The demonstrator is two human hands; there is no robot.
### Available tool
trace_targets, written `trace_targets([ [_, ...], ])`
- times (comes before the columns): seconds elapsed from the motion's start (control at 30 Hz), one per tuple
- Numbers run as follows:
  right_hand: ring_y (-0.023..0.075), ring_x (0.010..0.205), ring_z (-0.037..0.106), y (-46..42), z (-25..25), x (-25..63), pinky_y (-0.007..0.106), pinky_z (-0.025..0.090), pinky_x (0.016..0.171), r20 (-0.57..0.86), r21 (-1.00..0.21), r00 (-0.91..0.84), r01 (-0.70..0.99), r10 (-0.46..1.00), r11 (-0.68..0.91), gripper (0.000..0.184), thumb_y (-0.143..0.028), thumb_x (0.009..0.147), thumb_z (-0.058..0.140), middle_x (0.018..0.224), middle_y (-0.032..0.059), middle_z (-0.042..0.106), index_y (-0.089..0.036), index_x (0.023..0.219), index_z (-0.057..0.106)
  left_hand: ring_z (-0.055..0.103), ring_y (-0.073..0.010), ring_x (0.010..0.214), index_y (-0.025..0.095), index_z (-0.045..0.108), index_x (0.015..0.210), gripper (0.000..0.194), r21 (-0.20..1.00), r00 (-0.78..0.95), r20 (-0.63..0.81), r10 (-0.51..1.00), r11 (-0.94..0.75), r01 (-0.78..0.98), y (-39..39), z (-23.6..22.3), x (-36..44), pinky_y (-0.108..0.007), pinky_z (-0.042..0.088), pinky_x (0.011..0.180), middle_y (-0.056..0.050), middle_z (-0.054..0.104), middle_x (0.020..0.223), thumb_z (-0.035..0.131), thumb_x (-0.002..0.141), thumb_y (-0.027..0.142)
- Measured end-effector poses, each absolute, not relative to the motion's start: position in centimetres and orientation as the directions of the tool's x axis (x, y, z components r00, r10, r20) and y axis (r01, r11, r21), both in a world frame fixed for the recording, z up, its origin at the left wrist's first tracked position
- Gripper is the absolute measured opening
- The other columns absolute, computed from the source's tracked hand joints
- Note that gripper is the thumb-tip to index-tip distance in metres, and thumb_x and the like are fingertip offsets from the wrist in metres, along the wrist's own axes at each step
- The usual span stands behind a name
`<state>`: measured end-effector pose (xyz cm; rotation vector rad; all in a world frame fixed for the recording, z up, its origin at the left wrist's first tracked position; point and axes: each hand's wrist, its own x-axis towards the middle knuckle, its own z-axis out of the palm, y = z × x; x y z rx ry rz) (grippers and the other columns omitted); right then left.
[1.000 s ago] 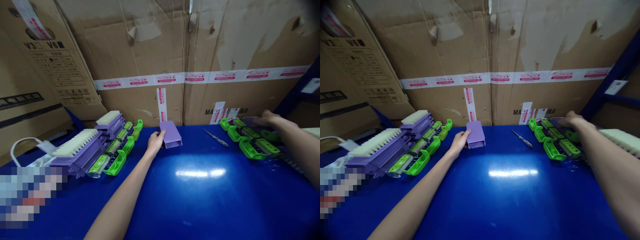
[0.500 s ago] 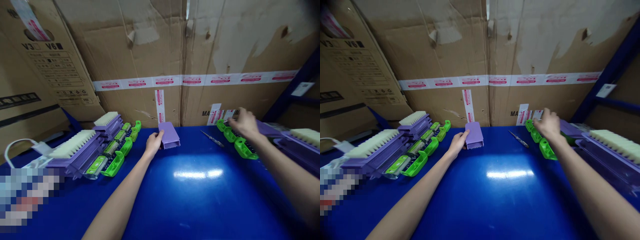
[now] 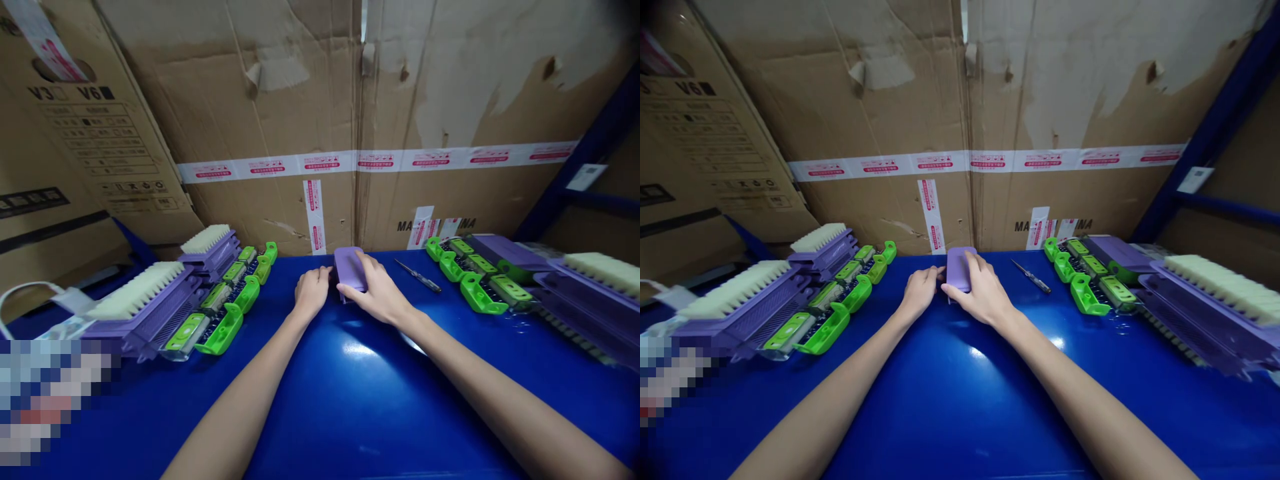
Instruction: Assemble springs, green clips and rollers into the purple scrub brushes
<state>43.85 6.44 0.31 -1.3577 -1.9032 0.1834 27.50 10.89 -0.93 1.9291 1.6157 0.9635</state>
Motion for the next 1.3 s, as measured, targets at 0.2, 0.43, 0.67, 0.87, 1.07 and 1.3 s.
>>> trace_targets([
  [0.2, 0.0303, 0.126, 0.045, 6.6, -0.4, 45.0, 0.049, 0.035, 0.105, 0.514, -0.566, -0.044, 0.732, 0.856, 0.378, 0.071, -0.052, 0.079, 0.057, 0.136, 0.0188, 0.046, -0.014, 0.137, 0.039, 0.064, -0.0228, 0.098, 0.018, 0.067, 0.111, 0.05, 0.761, 0.123, 0.255, 0.959, -0.277, 0.586, 10.6, -0.9, 27.7, -0.035, 0.044, 0.092, -0.007, 0.072, 0.098, 0.025, 0.089, 0.031],
  [0.43, 0.0291, 0.127, 0.044, 6.8, -0.5, 45.8, 0.046, 0.034, 0.107, 0.425, -0.702, 0.156, 0.678, 0.891, 0.216, 0.069, -0.054, 0.079, 0.055, 0.135, 0.0176, 0.047, -0.014, 0.134, 0.043, 0.064, -0.0182, 0.083, 0.025, 0.045, 0.133, 0.045, 0.759, 0.126, 0.313, 0.941, -0.328, 0.563, 9.9, -1.0, 27.8, -0.036, 0.047, 0.087, -0.005, 0.066, 0.108, 0.035, 0.091, 0.039],
  [0.67, 0.0283, 0.125, 0.048, 7.0, -1.0, 45.8, 0.044, 0.036, 0.105, 0.336, -0.818, 0.2, 0.546, 0.92, 0.18, 0.068, -0.055, 0.084, 0.047, 0.138, 0.0145, 0.048, -0.017, 0.139, 0.038, 0.052, -0.0212, 0.116, 0.026, 0.042, 0.136, 0.048, 0.555, 0.355, 0.509, 0.784, -0.614, 0.561, 8.3, -0.7, 28.6, -0.037, 0.043, 0.098, -0.008, 0.046, 0.135, 0.043, 0.089, 0.036],
  [0.87, 0.0307, 0.09, 0.066, 6.6, 0.0, 46.6, 0.047, 0.045, 0.09, 0.396, -0.841, 0.362, 0.513, 0.844, 0.175, 0.06, -0.058, 0.088, 0.035, 0.074, 0.009, 0.071, -0.017, 0.127, 0.053, 0.047, -0.0277, 0.118, 0.022, 0.06, 0.119, 0.043, 0.312, 0.395, 0.609, 0.687, -0.666, 0.677, 8.2, -0.4, 28.5, -0.044, 0.037, 0.099, -0.011, 0.05, 0.132, 0.05, 0.085, 0.046],
  [1.07, 0.0284, 0.092, 0.065, 6.8, -0.3, 47.3, 0.044, 0.047, 0.087, 0.412, -0.82, 0.346, 0.545, 0.843, 0.177, 0.055, -0.053, 0.088, 0.036, 0.094, 0.012, 0.071, -0.016, 0.124, 0.054, 0.053, -0.0277, 0.107, 0.021, 0.067, 0.108, 0.05, 0.263, 0.375, 0.619, 0.69, -0.632, 0.729, 8.3, 0.5, 27.6, -0.046, 0.029, 0.101, -0.01, 0.064, 0.113, 0.06, 0.075, 0.058],
  [1.3, 0.0258, 0.118, 0.054, 7.1, -1.4, 46.9, 0.044, 0.039, 0.102, 0.379, -0.84, 0.171, 0.475, 0.909, 0.261, 0.061, -0.05, 0.088, 0.041, 0.126, 0.0142, 0.059, -0.015, 0.137, 0.041, 0.053, -0.0302, 0.11, 0.017, 0.056, 0.125, 0.07, 0.227, 0.431, 0.532, 0.728, -0.614, 0.756, 7.7, 0.6, 28.4, -0.044, 0.037, 0.094, -0.013, 0.059, 0.126, 0.062, 0.071, 0.06],
])
